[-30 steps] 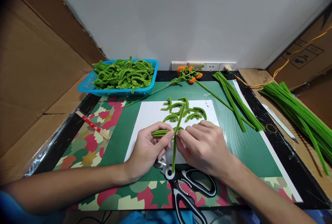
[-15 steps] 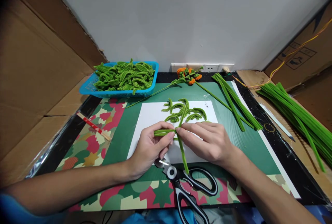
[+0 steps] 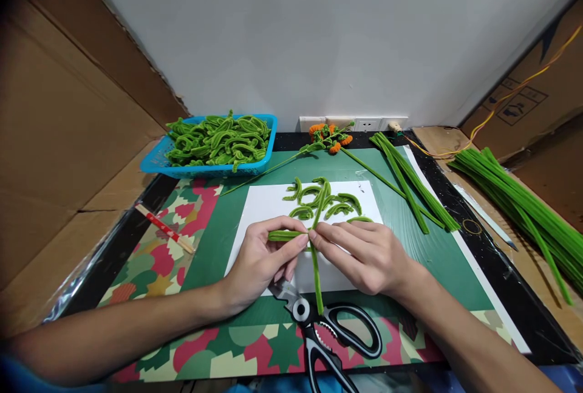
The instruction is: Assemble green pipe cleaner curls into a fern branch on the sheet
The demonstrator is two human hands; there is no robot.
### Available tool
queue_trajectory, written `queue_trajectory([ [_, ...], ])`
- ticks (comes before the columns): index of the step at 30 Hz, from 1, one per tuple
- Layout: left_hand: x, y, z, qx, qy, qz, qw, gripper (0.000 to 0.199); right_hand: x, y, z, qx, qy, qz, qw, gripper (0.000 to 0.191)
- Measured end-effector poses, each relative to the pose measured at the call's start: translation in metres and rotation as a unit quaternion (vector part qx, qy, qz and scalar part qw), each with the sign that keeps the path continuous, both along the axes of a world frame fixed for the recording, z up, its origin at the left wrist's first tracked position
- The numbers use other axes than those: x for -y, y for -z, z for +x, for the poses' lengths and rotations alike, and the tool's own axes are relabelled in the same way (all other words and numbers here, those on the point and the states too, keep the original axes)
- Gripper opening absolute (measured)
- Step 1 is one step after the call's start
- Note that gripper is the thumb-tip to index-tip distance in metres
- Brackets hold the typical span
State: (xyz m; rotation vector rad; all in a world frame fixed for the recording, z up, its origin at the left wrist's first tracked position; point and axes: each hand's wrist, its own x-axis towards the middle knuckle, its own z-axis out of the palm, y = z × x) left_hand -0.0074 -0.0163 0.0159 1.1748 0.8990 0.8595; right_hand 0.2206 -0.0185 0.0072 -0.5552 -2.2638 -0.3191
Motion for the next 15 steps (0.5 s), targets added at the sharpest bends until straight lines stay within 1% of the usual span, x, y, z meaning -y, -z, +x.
queue_trajectory([
  [3,-0.001,-0.006,-0.002,-0.026,-0.005,0.037,0.999,0.026,0.001,-0.005,-0.002,-0.001,0.008,0.004,1.0,0.029],
  [6,-0.002,-0.015,-0.005,-0.079,-0.003,0.115,0.99,0.022,0.003,-0.008,-0.004,-0.001,0.018,0.005,1.0,0.028],
  [9,-0.001,-0.024,-0.007,-0.132,0.005,0.228,0.965,0.021,0.005,-0.009,-0.008,-0.022,0.006,-0.004,1.0,0.026],
  [12,0.0,-0.028,-0.009,-0.15,0.009,0.306,0.94,0.019,0.007,-0.009,-0.014,-0.07,0.002,-0.024,0.997,0.022],
  [14,0.0,-0.028,-0.011,-0.155,0.006,0.357,0.921,0.012,0.011,-0.011,-0.02,-0.111,0.011,-0.062,0.992,0.022],
  [15,-0.001,-0.028,-0.012,-0.158,0.008,0.392,0.906,0.011,0.013,-0.013,-0.022,-0.136,0.011,-0.095,0.986,0.023],
])
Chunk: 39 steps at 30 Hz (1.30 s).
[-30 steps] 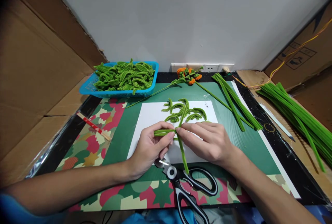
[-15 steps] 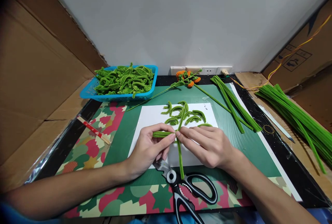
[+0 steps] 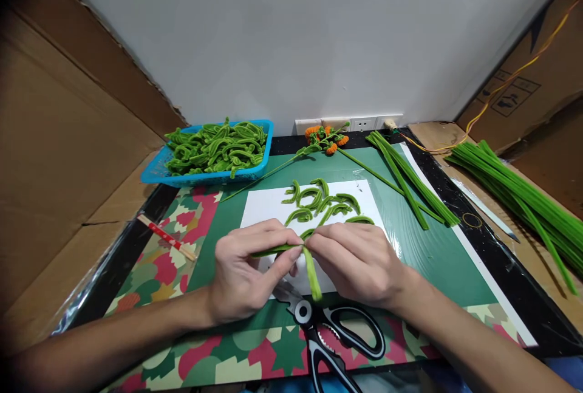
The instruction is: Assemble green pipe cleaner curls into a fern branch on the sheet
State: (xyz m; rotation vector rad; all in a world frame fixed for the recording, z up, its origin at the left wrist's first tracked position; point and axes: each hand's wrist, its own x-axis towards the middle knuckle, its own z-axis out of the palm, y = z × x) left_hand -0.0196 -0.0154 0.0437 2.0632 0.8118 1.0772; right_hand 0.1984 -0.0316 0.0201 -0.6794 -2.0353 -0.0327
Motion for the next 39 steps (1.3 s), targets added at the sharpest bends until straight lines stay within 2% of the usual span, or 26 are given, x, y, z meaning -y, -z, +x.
queue_trajectory([
  [2,-0.005,0.0,-0.005,-0.023,0.011,0.097,0.995,0.018,0.004,-0.006,-0.005,-0.056,-0.018,-0.104,0.993,0.02],
  [4,-0.012,-0.001,-0.012,-0.066,0.034,0.209,0.975,0.025,0.006,-0.012,-0.007,-0.121,-0.039,-0.245,0.961,0.01],
  [6,-0.02,-0.003,-0.019,-0.112,0.094,0.297,0.944,0.027,0.005,-0.017,-0.008,-0.185,-0.083,-0.402,0.893,0.019],
  [9,-0.026,-0.008,-0.022,-0.134,0.156,0.339,0.918,0.032,-0.001,-0.018,-0.007,-0.249,-0.192,-0.576,0.754,0.04],
  [10,-0.026,-0.009,-0.02,-0.126,0.152,0.34,0.919,0.035,-0.003,-0.018,-0.006,-0.258,-0.215,-0.599,0.727,0.043],
  [11,-0.026,-0.011,-0.017,-0.112,0.133,0.332,0.927,0.036,-0.005,-0.018,-0.006,-0.261,-0.221,-0.603,0.721,0.044],
  [12,-0.025,-0.012,-0.013,-0.093,0.1,0.31,0.941,0.035,-0.006,-0.018,-0.005,-0.259,-0.207,-0.587,0.739,0.043],
  [13,-0.023,-0.014,-0.009,-0.074,0.063,0.269,0.958,0.031,-0.006,-0.019,-0.005,-0.251,-0.173,-0.549,0.778,0.039],
  [14,-0.023,-0.016,-0.004,-0.059,0.028,0.21,0.976,0.023,-0.006,-0.019,-0.004,-0.234,-0.126,-0.487,0.832,0.033],
  [16,-0.023,-0.021,0.003,-0.036,-0.018,0.074,0.996,0.008,-0.005,-0.016,-0.001,-0.17,-0.009,-0.296,0.94,0.017],
  [17,-0.023,-0.023,0.006,-0.029,-0.027,0.012,0.999,0.006,-0.005,-0.014,0.001,-0.124,0.037,-0.182,0.975,0.011],
  [18,-0.024,-0.025,0.008,-0.022,-0.028,-0.041,0.999,0.009,-0.005,-0.01,0.004,-0.085,0.067,-0.072,0.992,0.011],
  [20,-0.025,-0.027,0.01,-0.01,-0.016,-0.115,0.993,0.013,-0.008,-0.003,0.009,-0.02,0.074,0.063,0.995,0.02],
  [22,-0.025,-0.028,0.01,-0.001,-0.001,-0.147,0.989,0.013,-0.011,0.003,0.013,0.016,0.063,0.121,0.991,0.027],
  [25,-0.022,-0.027,0.008,-0.008,0.011,-0.117,0.993,0.01,-0.013,0.006,0.014,0.033,0.054,0.144,0.988,0.03],
  [28,-0.02,-0.025,0.007,-0.017,0.029,-0.046,0.998,0.009,-0.011,0.005,0.01,0.028,0.054,0.145,0.988,0.028],
  [31,-0.02,-0.024,0.006,-0.019,0.044,0.013,0.999,0.008,-0.005,0.0,0.003,0.013,0.054,0.115,0.992,0.027],
  [33,-0.021,-0.023,0.004,-0.026,0.055,0.043,0.997,0.009,-0.001,-0.004,-0.002,-0.035,0.033,0.043,0.998,0.025],
  [35,-0.022,-0.024,0.002,-0.032,0.066,0.077,0.994,0.01,0.001,-0.008,-0.005,-0.122,-0.005,-0.114,0.986,0.015],
  [36,-0.023,-0.024,0.001,-0.037,0.074,0.097,0.992,0.012,0.0,-0.01,-0.006,-0.169,-0.033,-0.223,0.959,0.009],
  [37,-0.023,-0.024,0.0,-0.042,0.082,0.12,0.989,0.014,-0.001,-0.012,-0.006,-0.211,-0.068,-0.34,0.914,0.013],
  [39,-0.023,-0.024,-0.001,-0.05,0.1,0.163,0.98,0.018,-0.004,-0.014,-0.005,-0.26,-0.163,-0.517,0.799,0.026],
])
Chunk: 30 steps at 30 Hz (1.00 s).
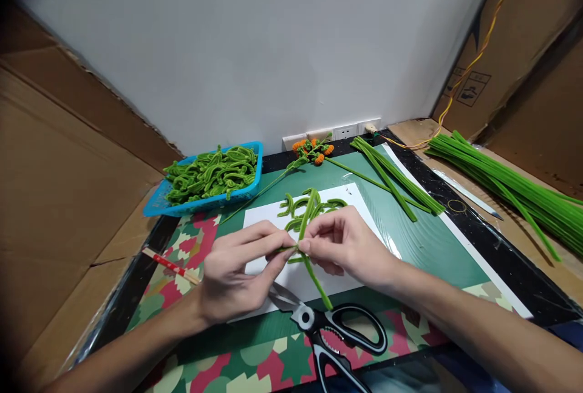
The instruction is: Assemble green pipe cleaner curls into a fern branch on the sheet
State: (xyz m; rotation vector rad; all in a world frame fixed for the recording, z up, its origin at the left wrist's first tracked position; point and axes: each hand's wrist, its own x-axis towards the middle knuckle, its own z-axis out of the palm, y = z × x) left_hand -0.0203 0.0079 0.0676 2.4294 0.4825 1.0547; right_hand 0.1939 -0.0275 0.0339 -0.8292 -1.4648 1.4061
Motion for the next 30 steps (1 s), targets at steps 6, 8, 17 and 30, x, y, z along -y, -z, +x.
queue_trajectory([
  [6,0.001,0.003,0.005,0.01,-0.062,-0.078,0.995,0.009,-0.001,-0.007,0.006,0.062,0.07,0.08,0.992,0.015],
  [8,0.001,0.001,0.007,0.008,-0.088,-0.171,0.981,0.005,0.001,-0.007,0.005,0.1,0.113,0.151,0.977,0.013],
  [17,-0.006,0.004,0.007,0.032,-0.052,-0.515,0.855,0.027,-0.004,0.019,-0.003,0.161,0.171,0.339,0.911,0.008],
  [30,-0.002,0.009,0.007,0.06,-0.043,-0.476,0.876,0.025,-0.006,0.02,-0.007,0.131,0.168,0.221,0.952,0.011],
])
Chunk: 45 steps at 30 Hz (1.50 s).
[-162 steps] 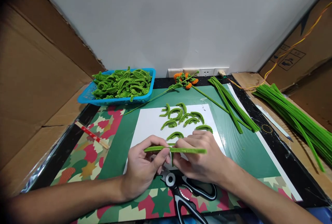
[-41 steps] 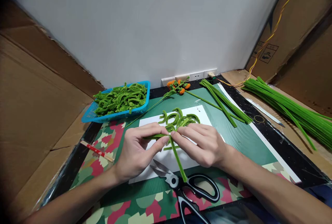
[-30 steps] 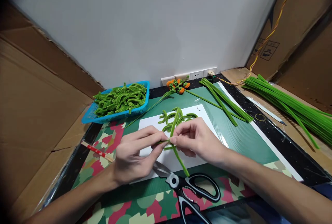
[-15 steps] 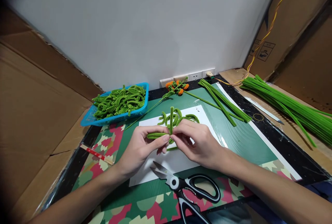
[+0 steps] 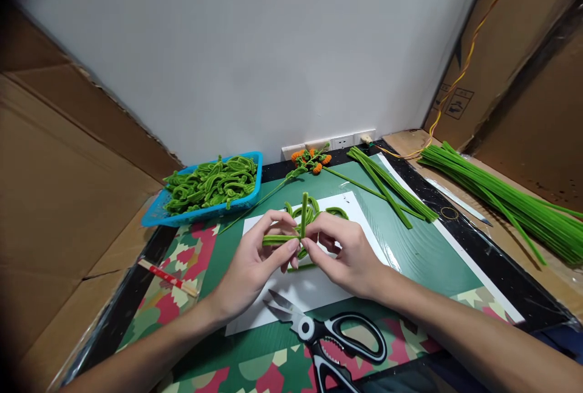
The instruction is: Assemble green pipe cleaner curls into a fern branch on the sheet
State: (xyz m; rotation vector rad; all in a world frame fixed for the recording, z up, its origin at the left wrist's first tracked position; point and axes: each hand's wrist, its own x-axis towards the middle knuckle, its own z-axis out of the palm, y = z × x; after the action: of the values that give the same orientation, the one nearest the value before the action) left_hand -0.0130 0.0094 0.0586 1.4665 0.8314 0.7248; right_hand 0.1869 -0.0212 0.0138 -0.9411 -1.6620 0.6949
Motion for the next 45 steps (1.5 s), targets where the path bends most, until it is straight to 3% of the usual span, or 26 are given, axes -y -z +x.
queue_trajectory([
  [5,-0.002,0.006,-0.008,-0.007,0.017,-0.002,1.0,0.041,-0.004,0.002,0.001,-0.05,-0.027,-0.078,0.995,0.018],
  [8,-0.004,0.009,-0.009,-0.009,-0.004,0.011,1.0,0.054,-0.006,-0.001,0.001,-0.155,-0.037,-0.119,0.98,0.021],
  [14,0.003,0.016,-0.004,-0.066,0.077,-0.061,0.993,0.037,-0.016,0.001,0.002,-0.322,-0.048,-0.177,0.929,0.027],
  [17,0.002,0.019,-0.003,-0.066,0.055,-0.07,0.994,0.04,-0.021,0.004,0.003,-0.341,-0.038,-0.195,0.919,0.031],
  [22,-0.011,0.01,-0.007,-0.044,-0.063,0.047,0.996,0.039,-0.022,0.0,0.004,-0.305,-0.055,-0.222,0.925,0.04],
  [26,-0.018,0.002,-0.011,-0.085,-0.107,0.146,0.98,0.035,-0.019,-0.002,0.0,-0.254,-0.095,-0.26,0.927,0.044],
  [29,-0.017,0.004,-0.013,-0.103,-0.11,0.181,0.972,0.035,-0.017,0.0,-0.004,-0.224,-0.109,-0.282,0.926,0.043],
  [35,-0.014,0.01,-0.01,-0.096,-0.103,0.163,0.977,0.026,-0.012,0.003,-0.011,-0.183,-0.142,-0.317,0.92,0.044],
  [38,-0.012,0.01,-0.007,-0.112,-0.1,0.189,0.97,0.024,-0.012,0.006,-0.012,-0.178,-0.145,-0.313,0.922,0.046],
  [41,-0.009,0.009,-0.006,-0.123,-0.091,0.216,0.964,0.02,-0.012,0.009,-0.011,-0.144,-0.133,-0.283,0.939,0.046],
  [45,-0.007,0.012,-0.004,-0.101,-0.065,0.225,0.967,0.016,-0.012,0.008,-0.006,-0.013,-0.084,-0.163,0.983,0.042],
])
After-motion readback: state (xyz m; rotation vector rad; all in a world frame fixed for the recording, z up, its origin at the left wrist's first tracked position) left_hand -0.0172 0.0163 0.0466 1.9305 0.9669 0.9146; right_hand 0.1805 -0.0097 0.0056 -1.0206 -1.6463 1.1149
